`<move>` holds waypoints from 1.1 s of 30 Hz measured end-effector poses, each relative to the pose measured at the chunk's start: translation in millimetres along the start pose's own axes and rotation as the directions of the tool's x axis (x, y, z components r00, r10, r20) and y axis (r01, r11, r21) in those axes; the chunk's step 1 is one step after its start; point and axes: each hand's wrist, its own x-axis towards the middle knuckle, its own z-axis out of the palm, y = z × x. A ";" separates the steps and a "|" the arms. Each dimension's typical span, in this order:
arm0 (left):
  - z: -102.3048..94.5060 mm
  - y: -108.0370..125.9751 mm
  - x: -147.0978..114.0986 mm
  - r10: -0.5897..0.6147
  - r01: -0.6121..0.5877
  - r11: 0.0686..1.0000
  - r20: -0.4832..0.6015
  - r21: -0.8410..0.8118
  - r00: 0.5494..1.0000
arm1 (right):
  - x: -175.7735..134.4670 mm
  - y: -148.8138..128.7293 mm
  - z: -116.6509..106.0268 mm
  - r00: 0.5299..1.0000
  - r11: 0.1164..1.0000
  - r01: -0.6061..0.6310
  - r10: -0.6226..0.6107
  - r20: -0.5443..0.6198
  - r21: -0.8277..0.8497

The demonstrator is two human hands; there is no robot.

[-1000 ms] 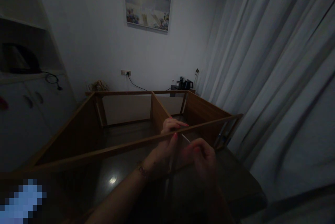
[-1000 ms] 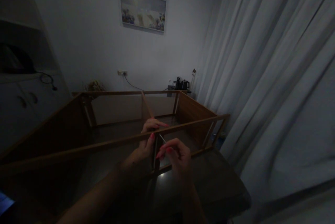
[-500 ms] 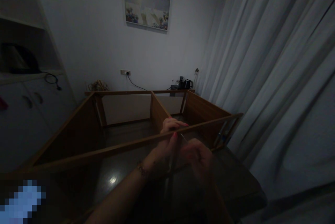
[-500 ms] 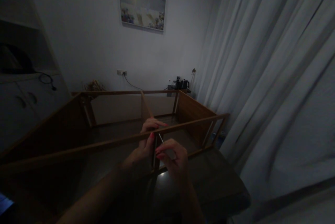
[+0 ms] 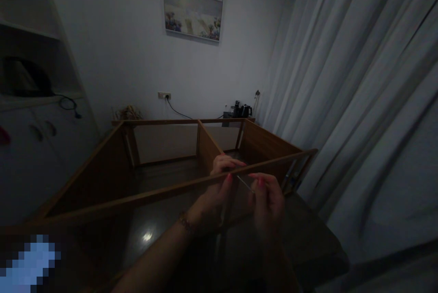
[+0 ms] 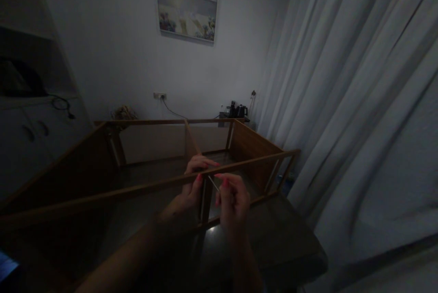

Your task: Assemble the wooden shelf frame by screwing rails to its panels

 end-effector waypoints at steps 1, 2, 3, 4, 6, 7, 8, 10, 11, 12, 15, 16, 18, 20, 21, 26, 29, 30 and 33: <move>0.0 -0.8 -0.6 -0.005 0.005 1.000 0.000 0.000 1.000 | 0.6 -1.1 1.0 1.000 1.000 -0.017 0.017 -0.013 0.022; 0.0 -1.2 -1.1 -0.018 0.018 1.000 0.001 -0.001 1.000 | 1.1 -2.2 1.8 0.999 0.999 -0.026 0.027 -0.018 0.033; 0.0 -1.3 -1.6 -0.031 0.031 1.000 0.002 -0.002 1.000 | 1.2 -3.1 2.0 0.999 0.999 -0.027 0.028 -0.022 0.032; 0.0 -1.0 -2.0 -0.043 0.043 0.999 0.002 -0.004 0.999 | 0.9 -3.5 1.8 1.000 1.000 -0.022 0.022 -0.021 0.017; 0.3 -0.1 -2.4 -0.054 0.054 0.999 0.000 -0.004 0.999 | -1.3 -1.8 -0.5 1.000 1.000 0.015 -0.016 -0.011 -0.027; 0.4 0.3 -2.3 -0.053 0.053 0.999 -0.004 -0.005 0.999 | -2.9 0.3 -2.5 0.999 0.998 0.045 -0.045 0.001 -0.051; 0.5 0.4 -2.2 -0.050 0.050 0.999 -0.007 -0.007 0.999 | -4.5 2.9 -5.0 0.997 0.994 0.078 -0.077 0.020 -0.075; 0.5 -0.3 -1.7 -0.036 0.036 0.999 -0.004 -0.009 0.999 | -6.9 8.5 -10.7 0.988 0.982 0.142 -0.134 0.074 -0.124; 0.4 -1.0 -1.5 -0.029 0.029 1.000 0.000 -0.008 1.000 | -7.2 10.7 -13.6 0.982 0.974 0.174 -0.160 0.103 -0.148; 0.2 -1.7 -1.3 -0.029 0.029 1.000 0.005 -0.006 1.000 | -6.9 12.1 -16.3 0.973 0.961 0.211 -0.189 0.131 -0.177; -0.3 -1.5 -0.5 -0.031 0.031 1.000 0.011 0.000 0.999 | -3.7 10.6 -21.5 0.934 0.891 0.345 -0.295 0.201 -0.296; -0.4 0.0 -0.2 -0.034 0.034 0.999 0.006 0.000 0.999 | -2.8 8.5 -22.0 0.919 0.857 0.386 -0.326 0.222 -0.341; -0.6 5.2 0.5 -0.033 0.033 0.999 0.002 -0.003 0.999 | -2.5 3.8 -21.2 0.898 0.803 0.436 -0.361 0.251 -0.407; -0.8 11.0 0.7 -0.070 0.070 0.998 0.022 0.004 0.997 | -4.2 -0.5 -18.5 0.910 0.819 0.408 -0.328 0.253 -0.403; -0.8 13.0 0.6 -0.096 0.096 0.995 0.031 0.009 0.995 | -5.3 -2.2 -16.8 0.928 0.858 0.357 -0.279 0.248 -0.369; -0.2 7.6 -0.5 -0.039 0.039 0.999 0.005 -0.015 0.999 | -4.8 -8.6 -10.0 0.968 0.998 0.007 0.008 0.250 -0.060; -0.4 3.4 -0.4 -0.048 0.048 0.999 0.013 -0.015 0.999 | 0.1 -9.3 -9.2 0.976 0.999 -0.044 0.043 0.216 0.003; -0.5 3.1 -0.4 -0.056 0.056 0.998 0.018 -0.016 0.998 | 1.2 -8.4 -9.4 0.977 0.999 -0.042 0.038 0.210 0.015; -0.5 3.3 -0.5 -0.057 0.057 0.998 0.008 -0.022 0.998 | 1.3 -2.5 -11.4 0.974 0.998 -0.016 0.000 0.226 0.069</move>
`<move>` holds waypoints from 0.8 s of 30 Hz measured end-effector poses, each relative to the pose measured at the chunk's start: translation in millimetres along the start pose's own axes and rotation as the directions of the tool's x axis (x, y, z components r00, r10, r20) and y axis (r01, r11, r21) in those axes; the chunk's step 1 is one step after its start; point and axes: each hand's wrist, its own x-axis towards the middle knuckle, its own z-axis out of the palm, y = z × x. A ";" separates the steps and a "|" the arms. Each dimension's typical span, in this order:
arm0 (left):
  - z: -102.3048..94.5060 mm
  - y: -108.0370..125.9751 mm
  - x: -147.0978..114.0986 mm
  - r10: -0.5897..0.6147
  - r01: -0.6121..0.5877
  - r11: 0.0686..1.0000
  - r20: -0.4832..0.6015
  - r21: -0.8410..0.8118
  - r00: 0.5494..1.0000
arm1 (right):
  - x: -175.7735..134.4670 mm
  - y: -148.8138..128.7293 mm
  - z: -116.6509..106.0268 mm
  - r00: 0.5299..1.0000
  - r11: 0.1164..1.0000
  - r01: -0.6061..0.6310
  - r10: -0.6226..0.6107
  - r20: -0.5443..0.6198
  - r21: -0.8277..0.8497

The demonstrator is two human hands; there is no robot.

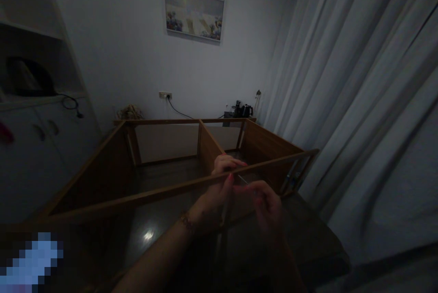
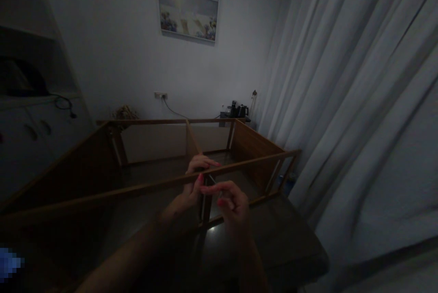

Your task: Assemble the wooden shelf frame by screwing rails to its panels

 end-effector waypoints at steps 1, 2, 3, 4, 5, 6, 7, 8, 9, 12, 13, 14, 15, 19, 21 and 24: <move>0.2 -0.2 0.0 0.011 -0.011 1.000 -0.007 -0.002 1.000 | -1.3 2.4 -0.9 1.000 1.000 0.007 -0.008 0.015 0.012; 0.4 -0.5 0.0 0.026 -0.026 1.000 -0.016 -0.004 1.000 | -2.9 4.6 -1.8 0.999 1.000 0.009 -0.010 0.031 0.017; 0.7 -0.9 0.1 0.032 -0.032 0.999 -0.018 -0.005 0.999 | -4.7 6.7 -2.7 0.999 1.000 0.003 -0.003 0.054 0.012; 0.9 -1.3 0.3 0.035 -0.035 0.999 -0.019 -0.006 0.999 | -6.5 8.5 -3.4 0.998 1.000 -0.003 0.002 0.068 0.006; 1.1 -1.5 0.6 0.035 -0.035 0.999 -0.015 -0.006 0.999 | -8.1 10.1 -3.9 0.997 1.000 -0.004 0.004 0.079 0.006; 1.3 -1.5 0.8 0.038 -0.038 0.999 -0.015 -0.004 0.999 | -9.3 11.4 -4.1 0.996 1.000 -0.004 0.003 0.086 0.016; 1.4 -1.3 1.0 0.042 -0.042 0.999 -0.016 -0.002 0.999 | -10.0 12.7 -4.1 0.996 0.999 -0.004 0.001 0.091 0.036; 1.4 -1.1 1.1 0.041 -0.041 0.999 -0.011 0.002 0.999 | -10.2 13.7 -3.9 0.996 0.998 -0.003 -0.002 0.094 0.058; 1.5 -0.9 1.1 0.039 -0.039 0.999 -0.013 0.003 0.999 | -9.8 14.6 -3.5 0.996 0.997 0.001 -0.008 0.094 0.074; 1.5 -1.7 0.5 0.033 -0.033 0.999 -0.018 0.007 0.999 | -5.5 15.5 -1.9 0.995 0.996 0.081 -0.082 0.064 0.029; 1.4 -2.5 0.2 0.034 -0.034 0.999 -0.016 0.009 0.999 | -3.6 15.0 -1.5 0.992 0.993 0.121 -0.120 0.042 -0.012; 1.2 -3.4 -0.1 0.040 -0.040 0.999 -0.016 0.011 0.999 | -1.7 14.2 -1.0 0.988 0.987 0.153 -0.152 0.023 -0.053; 1.0 -4.3 -0.3 0.043 -0.043 0.999 -0.014 0.014 0.999 | -0.1 13.1 -0.4 0.985 0.981 0.173 -0.173 0.003 -0.084; 0.5 -5.4 0.3 0.053 -0.053 0.999 -0.013 0.004 0.999 | 1.9 8.2 3.3 0.989 0.992 0.118 -0.122 -0.079 -0.053; 0.9 -3.7 1.0 0.043 -0.043 0.999 -0.014 0.002 0.999 | 1.0 7.0 6.0 0.992 0.999 0.034 -0.031 -0.121 0.018; 1.8 -0.6 1.6 0.026 -0.026 1.000 -0.019 0.013 0.999 | -0.3 6.2 9.6 0.980 0.992 -0.062 0.081 -0.181 0.108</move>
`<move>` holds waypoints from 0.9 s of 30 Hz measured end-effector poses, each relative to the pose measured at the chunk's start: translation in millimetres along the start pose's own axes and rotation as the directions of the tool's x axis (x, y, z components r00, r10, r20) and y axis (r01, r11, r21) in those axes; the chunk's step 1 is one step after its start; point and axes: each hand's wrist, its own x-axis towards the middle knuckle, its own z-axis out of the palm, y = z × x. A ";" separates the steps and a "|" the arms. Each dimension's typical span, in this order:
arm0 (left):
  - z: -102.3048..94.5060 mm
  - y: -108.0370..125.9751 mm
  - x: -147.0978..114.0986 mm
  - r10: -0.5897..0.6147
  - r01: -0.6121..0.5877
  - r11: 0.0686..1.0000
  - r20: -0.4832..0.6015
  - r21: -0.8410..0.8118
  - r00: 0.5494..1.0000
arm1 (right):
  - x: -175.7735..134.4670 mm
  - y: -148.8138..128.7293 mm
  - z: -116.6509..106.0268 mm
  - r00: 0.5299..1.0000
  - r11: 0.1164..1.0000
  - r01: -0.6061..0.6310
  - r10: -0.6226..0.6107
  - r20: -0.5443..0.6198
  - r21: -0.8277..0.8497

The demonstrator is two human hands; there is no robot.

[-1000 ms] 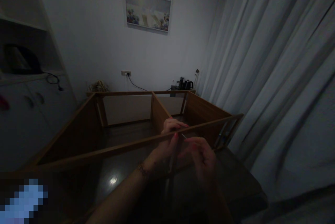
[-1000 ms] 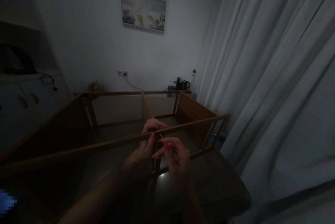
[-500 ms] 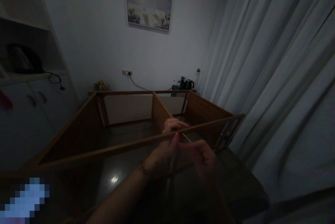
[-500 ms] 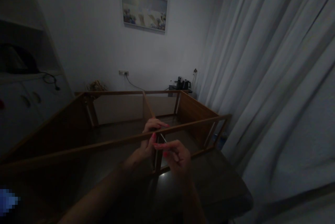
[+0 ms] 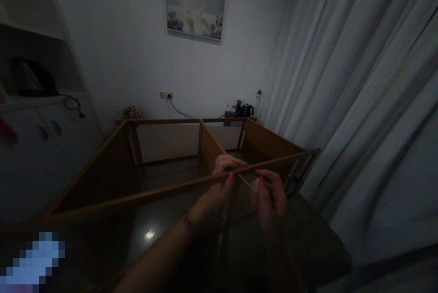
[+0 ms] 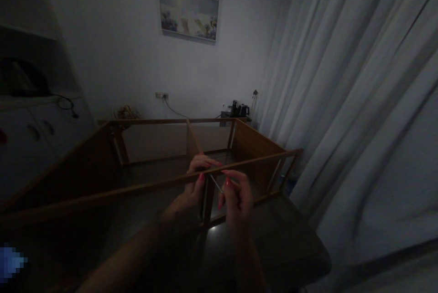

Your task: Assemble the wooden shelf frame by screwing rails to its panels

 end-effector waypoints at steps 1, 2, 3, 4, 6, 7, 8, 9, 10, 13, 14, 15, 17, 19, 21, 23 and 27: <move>0.2 0.6 0.0 -0.001 0.001 1.000 0.003 0.004 1.000 | -0.4 -0.1 0.7 1.000 1.000 -0.013 0.013 -0.015 0.012; 0.3 1.0 -0.2 0.006 -0.006 1.000 0.002 0.005 1.000 | -0.8 -0.1 1.0 1.000 1.000 -0.017 0.017 -0.021 0.015; 0.4 1.0 -0.3 0.015 -0.015 1.000 0.001 0.005 1.000 | -1.0 -0.1 0.9 1.000 1.000 -0.002 0.002 -0.027 0.006; 0.5 0.8 -0.6 0.015 -0.015 1.000 0.002 0.004 1.000 | -1.3 0.2 0.4 0.999 0.999 0.030 -0.031 -0.033 -0.017; 0.9 -0.2 -0.8 0.010 -0.010 1.000 -0.006 -0.009 1.000 | -1.8 1.6 -2.0 0.990 0.986 0.139 -0.142 -0.023 -0.096; 1.1 -0.8 -0.8 0.012 -0.012 1.000 -0.012 -0.014 1.000 | -2.0 2.8 -3.7 0.978 0.968 0.205 -0.207 -0.001 -0.142; 1.2 -1.4 -0.7 0.014 -0.015 1.000 -0.016 -0.014 1.000 | -2.2 4.2 -5.7 0.964 0.946 0.265 -0.264 0.030 -0.187; 1.3 -2.0 -0.5 0.017 -0.017 1.000 -0.014 -0.010 1.000 | -2.3 5.8 -7.8 0.948 0.921 0.318 -0.312 0.063 -0.224; 1.4 -2.5 -0.3 0.021 -0.022 1.000 -0.014 -0.004 1.000 | -2.3 7.2 -9.9 0.932 0.896 0.363 -0.350 0.095 -0.255; 0.8 -3.0 -0.5 0.011 -0.011 1.000 0.006 0.001 1.000 | -1.2 10.3 -15.7 0.871 0.797 0.489 -0.470 0.144 -0.355; 0.5 -2.9 -0.8 0.007 -0.007 1.000 0.008 -0.006 1.000 | -0.6 10.8 -17.3 0.850 0.751 0.518 -0.506 0.147 -0.409; 0.2 -2.6 -1.2 -0.002 0.002 1.000 0.010 -0.011 1.000 | 0.1 11.0 -18.8 0.832 0.703 0.534 -0.536 0.144 -0.470; -0.1 -2.0 -1.9 -0.019 0.019 1.000 0.013 -0.017 1.000 | 1.4 10.8 -21.5 0.817 0.635 0.523 -0.563 0.124 -0.569; 0.0 -1.4 -2.1 -0.022 0.022 1.000 0.013 -0.014 1.000 | 2.3 9.5 -23.8 0.810 0.603 0.506 -0.577 0.100 -0.617; 0.6 -1.4 -1.7 -0.009 0.009 1.000 0.001 -0.011 1.000 | 2.5 6.4 -25.2 0.799 0.561 0.508 -0.590 0.114 -0.654; 1.3 -1.8 -1.1 0.002 -0.002 1.000 -0.013 -0.009 1.000 | 2.1 1.4 -24.9 0.788 0.494 0.515 -0.594 0.160 -0.700; 1.2 -3.6 -1.4 0.008 -0.008 1.000 -0.009 -0.004 1.000 | 0.1 -10.4 -17.9 0.832 0.464 0.468 -0.518 0.198 -0.752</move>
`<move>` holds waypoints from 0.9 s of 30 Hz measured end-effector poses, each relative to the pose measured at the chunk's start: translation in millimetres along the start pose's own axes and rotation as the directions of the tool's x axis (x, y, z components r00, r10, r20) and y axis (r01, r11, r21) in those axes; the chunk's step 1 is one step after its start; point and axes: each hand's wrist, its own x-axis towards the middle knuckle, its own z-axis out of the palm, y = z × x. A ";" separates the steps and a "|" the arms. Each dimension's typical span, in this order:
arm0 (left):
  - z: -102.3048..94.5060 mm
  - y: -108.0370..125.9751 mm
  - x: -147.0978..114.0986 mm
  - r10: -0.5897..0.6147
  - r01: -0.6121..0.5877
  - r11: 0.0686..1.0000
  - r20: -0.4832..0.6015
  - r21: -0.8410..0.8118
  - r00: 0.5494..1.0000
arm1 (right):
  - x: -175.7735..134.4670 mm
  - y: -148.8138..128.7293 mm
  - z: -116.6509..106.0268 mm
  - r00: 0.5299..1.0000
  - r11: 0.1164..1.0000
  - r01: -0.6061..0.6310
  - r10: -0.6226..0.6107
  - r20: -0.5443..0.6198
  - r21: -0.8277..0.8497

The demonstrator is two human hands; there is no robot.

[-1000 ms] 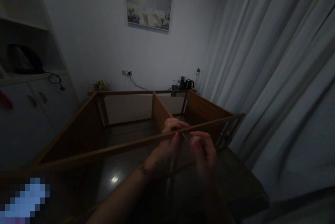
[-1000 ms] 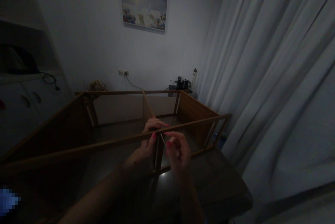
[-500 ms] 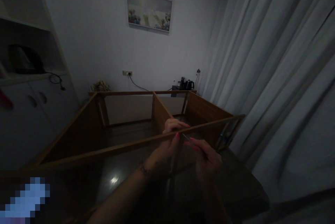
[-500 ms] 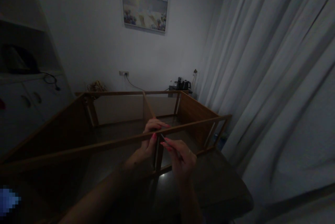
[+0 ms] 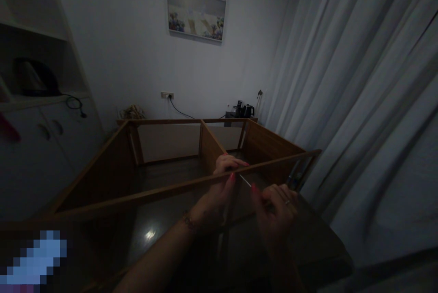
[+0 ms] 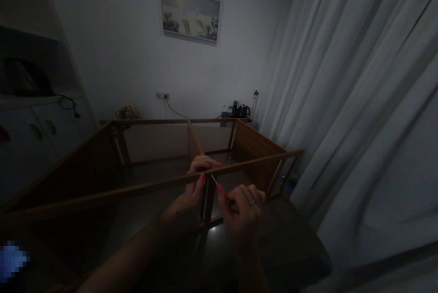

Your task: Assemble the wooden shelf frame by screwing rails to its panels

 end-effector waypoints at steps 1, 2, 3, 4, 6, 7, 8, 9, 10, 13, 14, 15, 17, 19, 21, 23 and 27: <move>-0.2 -0.5 -0.3 0.001 -0.001 1.000 0.006 0.000 1.000 | 1.3 -3.3 -0.4 0.999 0.999 -0.036 0.036 0.018 0.012; -0.4 -0.8 -0.7 0.003 -0.003 1.000 0.009 -0.002 1.000 | 2.5 -6.4 -0.6 0.995 0.995 -0.092 0.090 0.043 0.044; -0.6 -1.1 -0.9 -0.001 0.001 1.000 0.008 -0.005 1.000 | 3.4 -9.1 -0.6 0.982 0.980 -0.176 0.168 0.088 0.093; -0.7 -1.4 -1.1 -0.004 0.004 1.000 0.008 -0.009 1.000 | 4.2 -11.3 -0.5 0.951 0.945 -0.290 0.267 0.155 0.154; -0.6 -1.8 -1.2 0.006 -0.006 1.000 0.000 -0.012 1.000 | 5.2 -13.8 -0.1 0.820 0.789 -0.553 0.460 0.340 0.268; -0.4 -2.2 -1.2 0.010 -0.010 1.000 0.000 -0.010 1.000 | 5.3 -14.1 0.3 0.737 0.683 -0.662 0.518 0.435 0.308; -0.1 -2.6 -1.1 0.015 -0.015 1.000 0.001 -0.010 1.000 | 5.2 -13.9 0.9 0.665 0.586 -0.737 0.543 0.513 0.336; 0.1 -3.0 -1.0 0.018 -0.018 1.000 -0.001 -0.010 1.000 | 4.7 -13.4 1.5 0.623 0.513 -0.777 0.547 0.559 0.364; 0.4 -3.4 -0.9 0.020 -0.020 1.000 -0.006 -0.013 1.000 | 3.9 -12.6 2.4 0.608 0.470 -0.791 0.543 0.579 0.390; 0.5 -3.5 -0.8 0.018 -0.018 1.000 -0.008 -0.024 1.000 | -0.4 -9.8 5.9 0.681 0.516 -0.732 0.549 0.485 0.445; 0.4 -3.1 -0.9 0.022 -0.022 1.000 -0.001 -0.022 1.000 | -1.9 -9.0 7.3 0.731 0.565 -0.682 0.546 0.409 0.465; 0.2 -2.5 -1.2 0.024 -0.024 1.000 0.011 -0.018 1.000 | -3.4 -8.3 8.8 0.785 0.618 -0.617 0.525 0.328 0.487; -0.3 -1.1 -2.1 0.002 -0.002 1.000 0.015 0.003 1.000 | -5.3 -7.2 11.6 0.882 0.711 -0.464 0.426 0.201 0.528; -0.8 -0.2 -3.1 -0.024 0.024 1.000 0.005 0.019 1.000 | -6.2 -5.8 13.6 0.930 0.753 -0.363 0.331 0.161 0.548; -1.3 0.3 -3.5 -0.025 0.025 0.999 0.001 0.023 1.000 | -6.8 -3.4 14.6 0.941 0.753 -0.338 0.292 0.174 0.564; -2.0 1.1 -2.8 -0.010 0.009 1.000 0.016 0.013 1.000 | -8.0 0.4 14.7 0.951 0.744 -0.310 0.251 0.183 0.592; -2.7 5.3 0.0 -0.041 0.042 0.999 0.035 -0.007 0.999 | -10.7 7.5 13.1 0.976 0.760 -0.201 0.101 0.193 0.619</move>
